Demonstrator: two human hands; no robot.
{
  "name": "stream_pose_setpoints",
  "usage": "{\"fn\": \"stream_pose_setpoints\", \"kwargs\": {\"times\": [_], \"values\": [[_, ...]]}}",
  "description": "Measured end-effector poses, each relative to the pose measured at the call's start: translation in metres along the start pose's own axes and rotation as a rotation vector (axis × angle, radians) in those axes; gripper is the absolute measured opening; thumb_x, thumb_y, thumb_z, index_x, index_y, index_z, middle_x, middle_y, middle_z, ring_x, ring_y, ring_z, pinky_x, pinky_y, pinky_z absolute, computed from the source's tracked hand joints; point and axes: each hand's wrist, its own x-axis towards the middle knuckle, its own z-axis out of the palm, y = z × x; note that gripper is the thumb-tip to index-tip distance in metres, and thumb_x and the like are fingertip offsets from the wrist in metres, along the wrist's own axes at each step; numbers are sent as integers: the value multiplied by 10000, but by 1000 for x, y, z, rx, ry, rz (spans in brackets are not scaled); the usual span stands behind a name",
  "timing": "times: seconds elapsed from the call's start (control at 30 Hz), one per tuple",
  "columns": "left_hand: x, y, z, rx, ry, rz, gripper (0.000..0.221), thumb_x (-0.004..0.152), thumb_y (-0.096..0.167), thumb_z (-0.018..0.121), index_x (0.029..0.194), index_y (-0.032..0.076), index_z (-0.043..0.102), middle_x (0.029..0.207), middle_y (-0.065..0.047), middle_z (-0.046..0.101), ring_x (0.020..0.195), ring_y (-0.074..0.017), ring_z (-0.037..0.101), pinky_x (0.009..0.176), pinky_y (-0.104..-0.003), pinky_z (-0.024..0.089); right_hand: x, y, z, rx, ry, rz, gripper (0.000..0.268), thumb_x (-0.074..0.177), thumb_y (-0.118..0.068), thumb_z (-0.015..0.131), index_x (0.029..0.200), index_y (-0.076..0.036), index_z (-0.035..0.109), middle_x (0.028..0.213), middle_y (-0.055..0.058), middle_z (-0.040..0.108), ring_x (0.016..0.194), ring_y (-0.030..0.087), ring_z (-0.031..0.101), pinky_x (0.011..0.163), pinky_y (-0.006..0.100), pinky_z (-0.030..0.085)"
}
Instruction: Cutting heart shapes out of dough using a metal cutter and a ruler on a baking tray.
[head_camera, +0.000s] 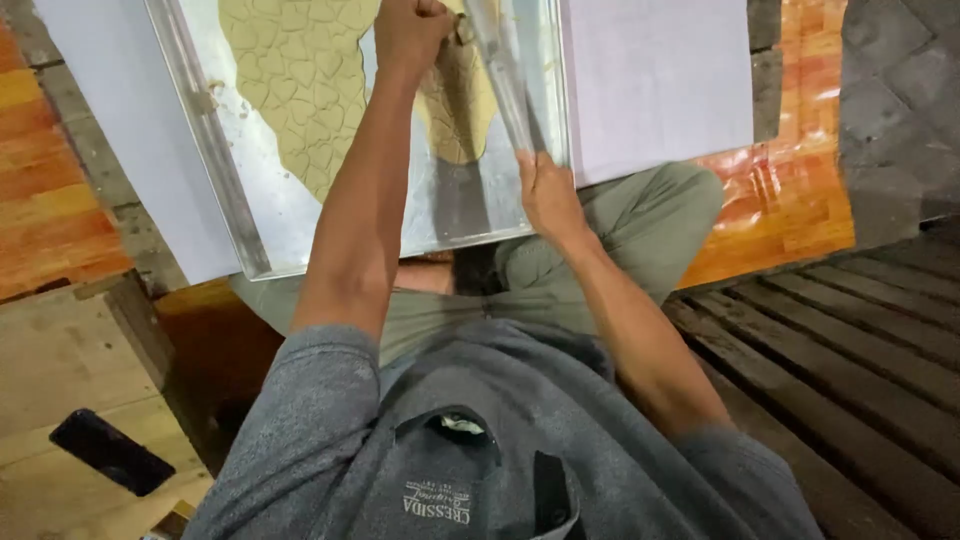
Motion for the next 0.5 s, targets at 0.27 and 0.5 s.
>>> {"fn": "stream_pose_setpoints", "kwargs": {"times": [0.27,0.5], "values": [[-30,22,-12,237,-80,228,420,698,41,832,1098,160,789,818,-9,729,669,-177,689,659,-328,583,-25,-14,-12,431,186,33,435,1086,-374,383,921,-2,537,667,98,601,486,199,539,464,366,470],[-26,19,-9,215,-1,382,214,754,132,790,968,137,774,763,25,734,632,-159,652,614,-310,534,-25,-15,-28,543,132,68,421,1085,-381,394,892,-28,516,610,41,509,423,146,470,364,312,438]]}}
